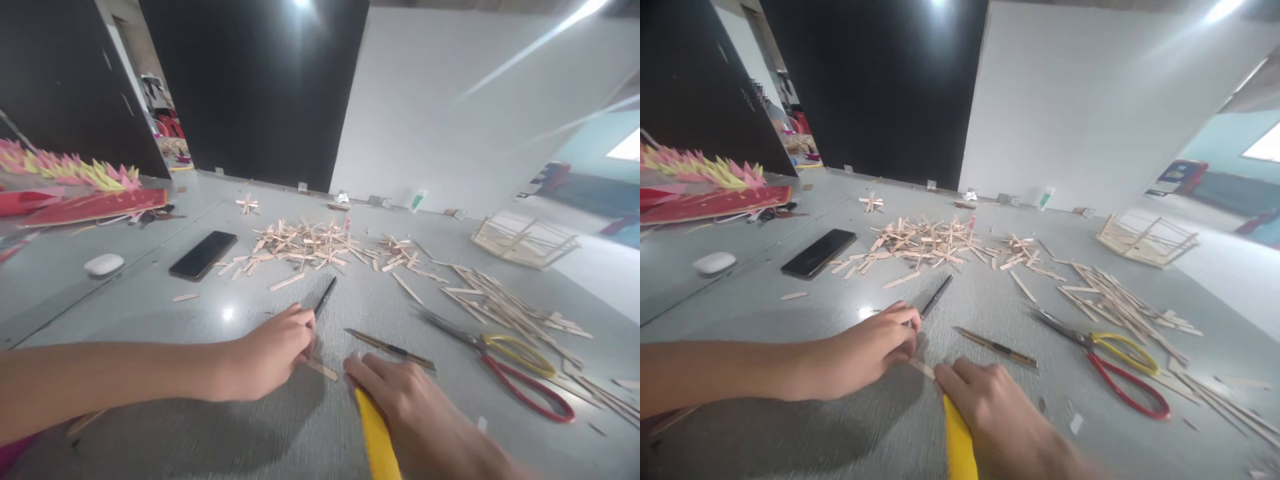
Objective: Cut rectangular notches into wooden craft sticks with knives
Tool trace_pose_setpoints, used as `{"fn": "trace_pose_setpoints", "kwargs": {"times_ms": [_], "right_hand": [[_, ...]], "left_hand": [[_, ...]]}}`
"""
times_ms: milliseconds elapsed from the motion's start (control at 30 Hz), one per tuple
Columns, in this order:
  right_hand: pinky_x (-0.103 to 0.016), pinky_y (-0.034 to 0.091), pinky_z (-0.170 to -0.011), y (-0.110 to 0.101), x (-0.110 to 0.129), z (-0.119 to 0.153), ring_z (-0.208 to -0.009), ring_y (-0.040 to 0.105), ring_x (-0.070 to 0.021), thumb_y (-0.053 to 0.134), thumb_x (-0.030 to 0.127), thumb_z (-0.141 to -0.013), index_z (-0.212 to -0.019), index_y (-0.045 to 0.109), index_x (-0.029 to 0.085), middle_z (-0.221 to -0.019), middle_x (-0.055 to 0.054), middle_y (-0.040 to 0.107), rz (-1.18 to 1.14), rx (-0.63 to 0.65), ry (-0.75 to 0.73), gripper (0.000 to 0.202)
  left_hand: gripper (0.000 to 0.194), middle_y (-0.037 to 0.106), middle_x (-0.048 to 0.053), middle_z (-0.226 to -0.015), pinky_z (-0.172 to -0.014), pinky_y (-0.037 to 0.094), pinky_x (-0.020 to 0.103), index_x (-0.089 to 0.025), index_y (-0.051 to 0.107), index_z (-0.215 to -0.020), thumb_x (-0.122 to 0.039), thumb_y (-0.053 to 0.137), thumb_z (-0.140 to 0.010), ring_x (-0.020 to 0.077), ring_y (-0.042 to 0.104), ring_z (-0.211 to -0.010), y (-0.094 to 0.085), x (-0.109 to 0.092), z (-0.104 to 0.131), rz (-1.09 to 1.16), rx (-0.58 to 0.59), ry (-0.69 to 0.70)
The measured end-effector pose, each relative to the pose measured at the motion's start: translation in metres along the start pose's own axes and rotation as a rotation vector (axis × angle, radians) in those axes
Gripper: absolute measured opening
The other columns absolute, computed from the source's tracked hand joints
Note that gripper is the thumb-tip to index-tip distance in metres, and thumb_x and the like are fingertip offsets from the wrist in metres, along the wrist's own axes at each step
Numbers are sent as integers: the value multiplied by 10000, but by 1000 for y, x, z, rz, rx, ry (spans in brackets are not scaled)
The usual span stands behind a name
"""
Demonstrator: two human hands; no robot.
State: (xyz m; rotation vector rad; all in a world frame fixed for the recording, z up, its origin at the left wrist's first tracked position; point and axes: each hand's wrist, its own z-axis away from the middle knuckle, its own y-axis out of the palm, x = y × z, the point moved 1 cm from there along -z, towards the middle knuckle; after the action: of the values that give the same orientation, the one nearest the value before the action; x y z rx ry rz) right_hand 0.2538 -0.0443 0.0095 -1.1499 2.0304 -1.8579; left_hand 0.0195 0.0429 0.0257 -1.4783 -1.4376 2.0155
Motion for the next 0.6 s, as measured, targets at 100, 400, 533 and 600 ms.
{"fn": "trace_pose_setpoints", "kwargs": {"times_ms": [100, 400, 533, 600], "right_hand": [[-313, 377, -567, -21, -15, 1, -615, 620, -173, 425, 14, -926, -1081, 617, 212, -845, -29, 673, 303, 39, 82, 316], [-296, 221, -456, -85, -102, 6, -394, 496, -171, 537, 15, -778, -707, 463, 265, -509, 0, 525, 621, -124, 576, 270], [-297, 271, -437, -84, -124, 13, -431, 558, -220, 619, 84, -773, -603, 433, 279, -533, -59, 573, 629, -142, 703, 319], [-307, 292, -436, -79, -129, 15, -448, 580, -241, 637, 142, -788, -605, 457, 282, -554, -71, 601, 601, -124, 727, 292]], "left_hand": [[246, 595, 65, -978, -833, 447, 364, -204, 490, -767, 37, 530, -800, 268, 571, -991, -4, -6, 1, -3, 25, -14], [229, 653, -31, -913, -553, 429, 239, -230, 518, -1199, -413, 404, -1124, 44, 441, -464, -35, -43, 25, 631, -115, -357], [301, 604, -29, -801, -475, 411, 161, -201, 598, -975, -463, 511, -1093, 76, 538, -577, -39, -61, 36, 803, -127, -352], [259, 629, -10, -861, -477, 460, 145, -201, 608, -1009, -444, 552, -1079, 89, 583, -627, -37, -64, 39, 869, -143, -331]]}}
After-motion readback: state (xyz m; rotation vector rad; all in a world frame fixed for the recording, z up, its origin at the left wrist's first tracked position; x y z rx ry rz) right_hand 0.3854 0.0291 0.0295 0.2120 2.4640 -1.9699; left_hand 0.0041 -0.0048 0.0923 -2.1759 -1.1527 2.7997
